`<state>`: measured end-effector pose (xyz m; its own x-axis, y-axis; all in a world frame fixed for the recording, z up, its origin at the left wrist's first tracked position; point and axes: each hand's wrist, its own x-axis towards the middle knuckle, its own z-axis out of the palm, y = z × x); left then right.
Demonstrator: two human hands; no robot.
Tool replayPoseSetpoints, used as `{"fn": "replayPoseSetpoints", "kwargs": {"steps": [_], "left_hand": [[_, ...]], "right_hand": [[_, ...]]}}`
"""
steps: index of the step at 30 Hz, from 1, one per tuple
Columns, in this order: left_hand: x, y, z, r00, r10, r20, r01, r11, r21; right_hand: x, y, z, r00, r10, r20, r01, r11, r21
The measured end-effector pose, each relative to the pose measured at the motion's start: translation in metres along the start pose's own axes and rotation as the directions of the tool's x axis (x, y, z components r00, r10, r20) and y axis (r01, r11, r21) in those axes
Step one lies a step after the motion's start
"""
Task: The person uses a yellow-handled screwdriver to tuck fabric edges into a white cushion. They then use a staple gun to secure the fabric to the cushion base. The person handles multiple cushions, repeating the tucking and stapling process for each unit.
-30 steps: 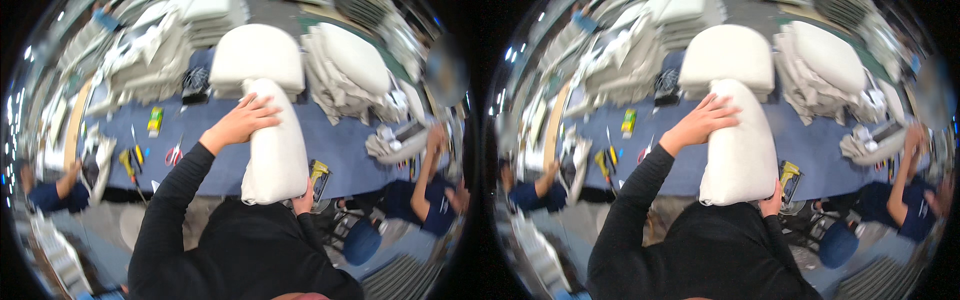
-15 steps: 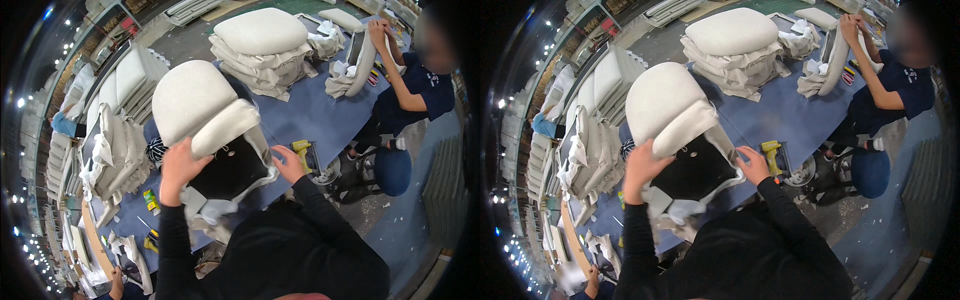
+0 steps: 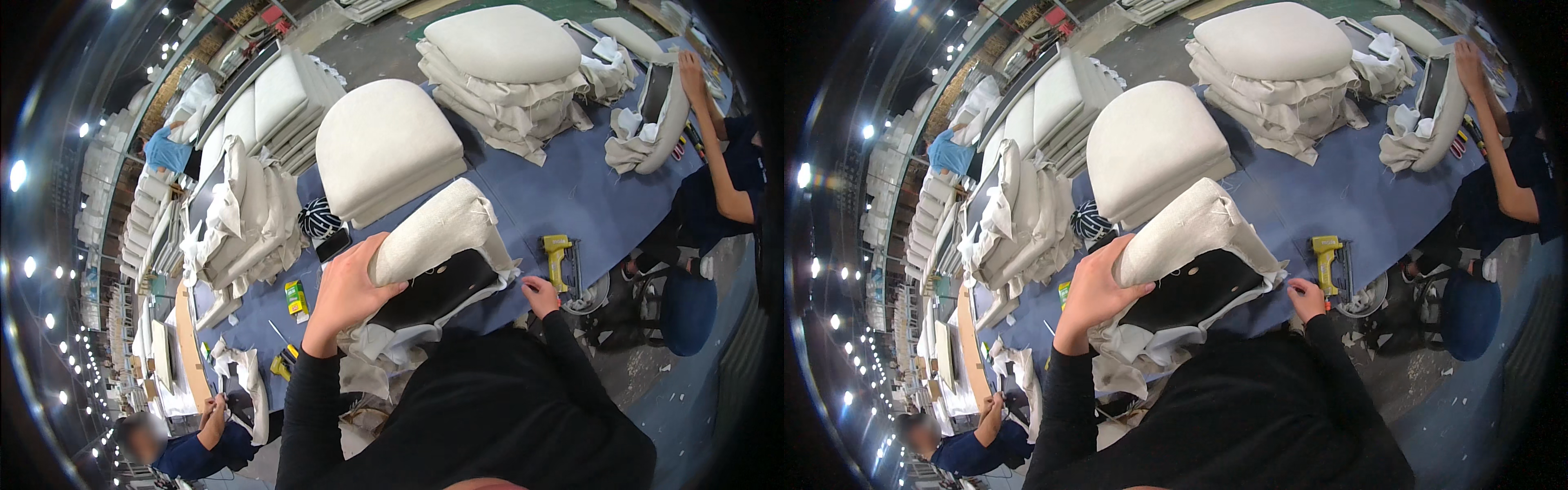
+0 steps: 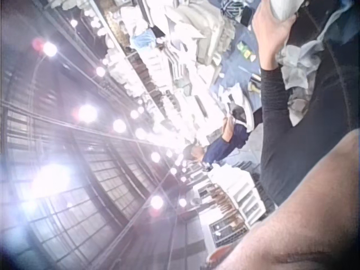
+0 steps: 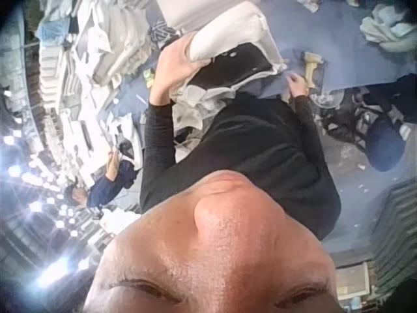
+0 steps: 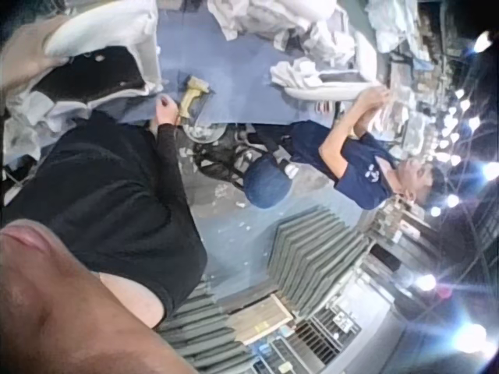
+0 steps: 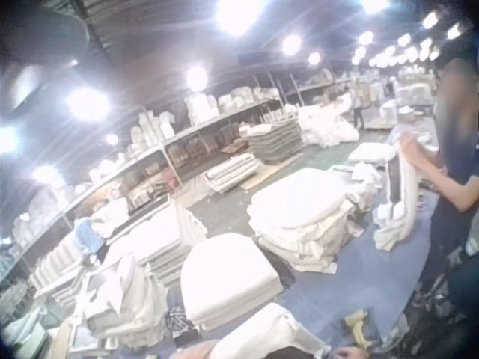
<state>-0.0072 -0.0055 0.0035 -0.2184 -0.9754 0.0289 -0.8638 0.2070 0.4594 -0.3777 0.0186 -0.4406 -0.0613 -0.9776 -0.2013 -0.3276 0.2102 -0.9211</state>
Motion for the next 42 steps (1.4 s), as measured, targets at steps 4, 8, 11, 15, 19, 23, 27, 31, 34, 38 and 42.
{"fn": "replayPoseSetpoints", "kwargs": {"steps": [4, 8, 11, 15, 19, 23, 27, 31, 34, 38, 42], "left_hand": [[0.012, 0.018, -0.011, 0.996, 0.052, -0.069, -0.052, 0.999, -0.002], [0.038, 0.023, -0.006, 0.991, 0.112, -0.072, -0.109, 0.993, 0.049], [0.069, 0.004, 0.018, 0.989, 0.142, -0.047, -0.141, 0.99, 0.03], [0.101, -0.001, 0.023, 0.971, 0.237, 0.031, -0.237, 0.971, -0.021], [0.128, 0.0, 0.019, 0.931, 0.358, 0.073, -0.35, 0.931, -0.105], [0.192, 0.02, 0.029, 0.936, 0.293, 0.195, -0.227, 0.927, -0.3], [0.235, 0.064, 0.038, 0.924, 0.233, 0.302, -0.214, 0.972, -0.092], [0.229, 0.072, 0.06, 0.865, 0.497, 0.076, -0.485, 0.864, -0.133], [0.222, 0.077, 0.069, 0.881, 0.472, 0.004, -0.472, 0.88, -0.049], [0.221, 0.073, 0.072, 0.87, 0.491, -0.048, -0.492, 0.87, -0.025], [0.221, 0.071, 0.069, 0.863, 0.501, -0.062, -0.504, 0.863, -0.04]], "right_hand": [[0.035, -0.023, -0.007, 0.872, -0.331, -0.362, 0.159, 0.889, -0.429], [0.051, -0.032, -0.02, 0.893, -0.049, -0.447, -0.167, 0.886, -0.432], [0.062, -0.044, -0.027, 0.913, 0.022, -0.407, -0.208, 0.884, -0.419], [0.071, -0.062, -0.044, 0.896, 0.28, -0.345, -0.302, 0.953, -0.009], [0.047, -0.145, -0.067, 0.989, 0.117, 0.089, -0.147, 0.792, 0.592], [0.007, -0.275, -0.051, 0.975, -0.219, -0.031, 0.172, 0.664, 0.727], [0.016, -0.307, -0.041, 0.838, -0.446, -0.314, 0.542, 0.743, 0.392], [0.019, -0.318, -0.043, 0.71, -0.537, -0.456, 0.673, 0.708, 0.215], [0.017, -0.322, -0.05, 0.771, -0.494, -0.403, 0.6, 0.776, 0.196], [0.02, -0.319, -0.048, 0.745, -0.51, -0.429, 0.623, 0.762, 0.177], [0.019, -0.32, -0.048, 0.763, -0.498, -0.411, 0.603, 0.778, 0.177]]}}
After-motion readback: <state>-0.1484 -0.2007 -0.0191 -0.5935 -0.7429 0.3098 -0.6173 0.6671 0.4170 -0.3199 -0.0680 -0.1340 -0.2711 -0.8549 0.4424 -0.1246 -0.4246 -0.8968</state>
